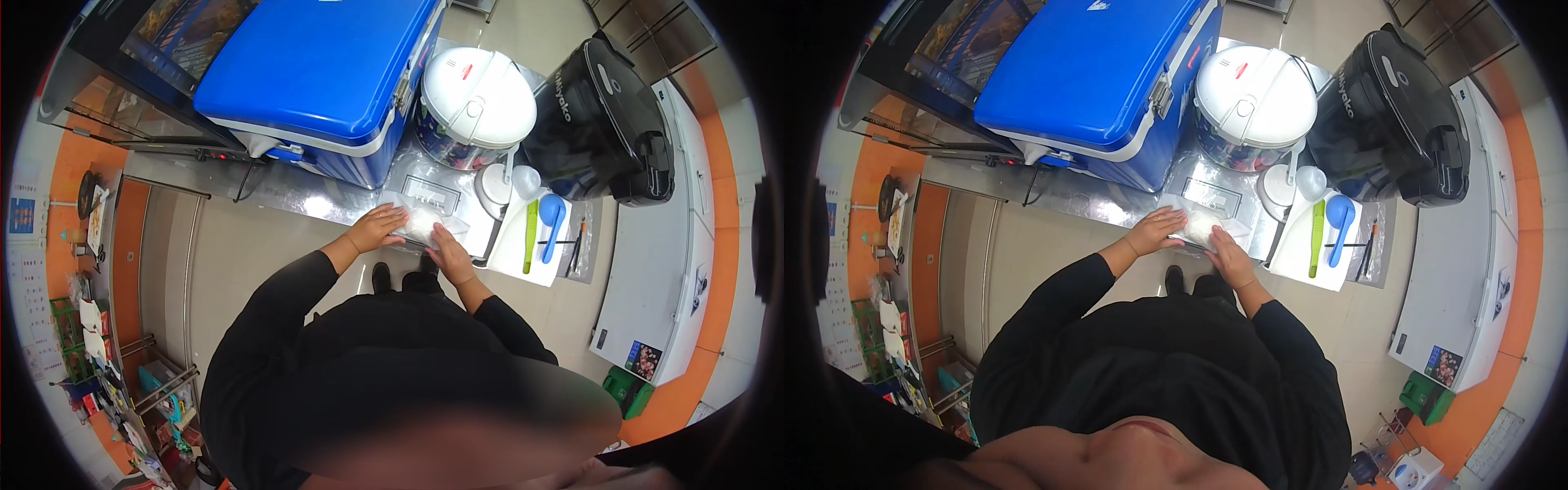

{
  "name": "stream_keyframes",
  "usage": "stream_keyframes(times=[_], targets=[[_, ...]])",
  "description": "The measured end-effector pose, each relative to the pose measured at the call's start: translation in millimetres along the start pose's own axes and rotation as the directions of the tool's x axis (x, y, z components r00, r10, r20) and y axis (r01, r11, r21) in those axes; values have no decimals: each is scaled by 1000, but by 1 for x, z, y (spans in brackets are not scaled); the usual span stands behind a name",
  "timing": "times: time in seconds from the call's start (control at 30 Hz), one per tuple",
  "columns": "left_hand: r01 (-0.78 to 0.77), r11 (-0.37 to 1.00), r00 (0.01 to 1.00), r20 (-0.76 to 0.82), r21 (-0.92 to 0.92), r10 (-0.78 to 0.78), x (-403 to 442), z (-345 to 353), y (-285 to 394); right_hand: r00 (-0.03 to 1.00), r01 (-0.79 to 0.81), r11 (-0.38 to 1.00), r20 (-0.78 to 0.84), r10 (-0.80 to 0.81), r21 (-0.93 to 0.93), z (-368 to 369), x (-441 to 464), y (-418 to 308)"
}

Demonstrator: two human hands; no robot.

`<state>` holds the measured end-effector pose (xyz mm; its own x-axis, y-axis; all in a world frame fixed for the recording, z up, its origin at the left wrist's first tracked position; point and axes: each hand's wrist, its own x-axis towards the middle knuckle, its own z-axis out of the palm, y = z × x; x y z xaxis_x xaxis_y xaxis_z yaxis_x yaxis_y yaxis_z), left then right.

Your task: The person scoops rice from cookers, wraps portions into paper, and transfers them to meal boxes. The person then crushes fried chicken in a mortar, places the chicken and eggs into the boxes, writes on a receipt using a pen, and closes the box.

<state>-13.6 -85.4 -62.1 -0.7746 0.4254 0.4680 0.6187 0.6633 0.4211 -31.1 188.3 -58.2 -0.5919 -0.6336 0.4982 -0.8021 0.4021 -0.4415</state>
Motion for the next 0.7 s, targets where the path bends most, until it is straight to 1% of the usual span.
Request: stream_keyframes(times=[0.07, 0.1, 0.17, 0.23, 0.27, 0.3, 0.33, 0.4, 0.43, 0.47, 0.5, 0.53, 0.57, 0.6, 0.63, 0.67, 0.7], targets=[[-6, 1000, 1000, -1, -7, 6, -6, 8, -4, 974, -221, 971, 63, 216, 88, 5, -11, 6], [-10, 1000, 1000, -5, -10, 10, -9, 11, -7, 974, -224, 971, 60, 219, 85, 7, -15, 10], [-8, 1000, 1000, -11, 8, 8, -8, 13, -6, 993, -118, 993, -1, 118, -27, 7, -15, 13], [0, 1000, 1000, -16, 24, 1, -7, 13, -3, 990, -139, 990, 6, 139, -19, 3, -12, 21], [67, 997, 996, 49, 26, -68, -4, 9, 0, 987, -157, 988, 14, 157, -10, 1, -7, 26], [133, 991, 984, 113, 33, -135, 0, 5, 3, 991, -134, 990, -21, 135, 36, 0, 0, 31], [129, 991, 985, 114, 32, -131, 7, 4, 5, 990, -136, 990, -24, 136, 34, -2, 7, 37], [302, 953, 949, 94, -13, -300, 19, 5, 7, 955, -271, 953, 160, 250, 133, -8, 22, 46], [301, 954, 949, 98, -15, -298, 24, 6, 7, 890, -433, 885, 234, 391, 171, -11, 32, 47], [433, 901, 882, 198, 20, -428, 30, 8, 5, 889, -436, 884, 232, 394, 171, -14, 43, 46], [552, 831, 786, 288, 70, -547, 36, 9, 3, 851, -500, 857, 255, 459, 127, -16, 54, 44], [550, 832, 787, 287, 71, -545, 45, 9, 2, 809, -558, 826, 275, 520, 82, -16, 64, 45], [612, 763, 680, 353, 208, -642, 55, 10, 1, 811, -555, 828, 273, 517, 82, -13, 74, 48], [647, 679, 555, 396, 347, -732, 63, 10, 1, 789, -543, 837, 298, 538, -73, -9, 82, 50], [648, 678, 556, 393, 348, -733, 66, 16, -3, 764, -514, 828, 318, 561, -226, -7, 91, 52], [699, 610, 535, 292, 373, -792, 69, 22, -6, 766, -511, 829, 317, 559, -225, -6, 100, 53], [747, 538, 507, 188, 390, -841, 70, 28, -9, 716, -430, 837, 437, 544, -337, -5, 107, 55]])
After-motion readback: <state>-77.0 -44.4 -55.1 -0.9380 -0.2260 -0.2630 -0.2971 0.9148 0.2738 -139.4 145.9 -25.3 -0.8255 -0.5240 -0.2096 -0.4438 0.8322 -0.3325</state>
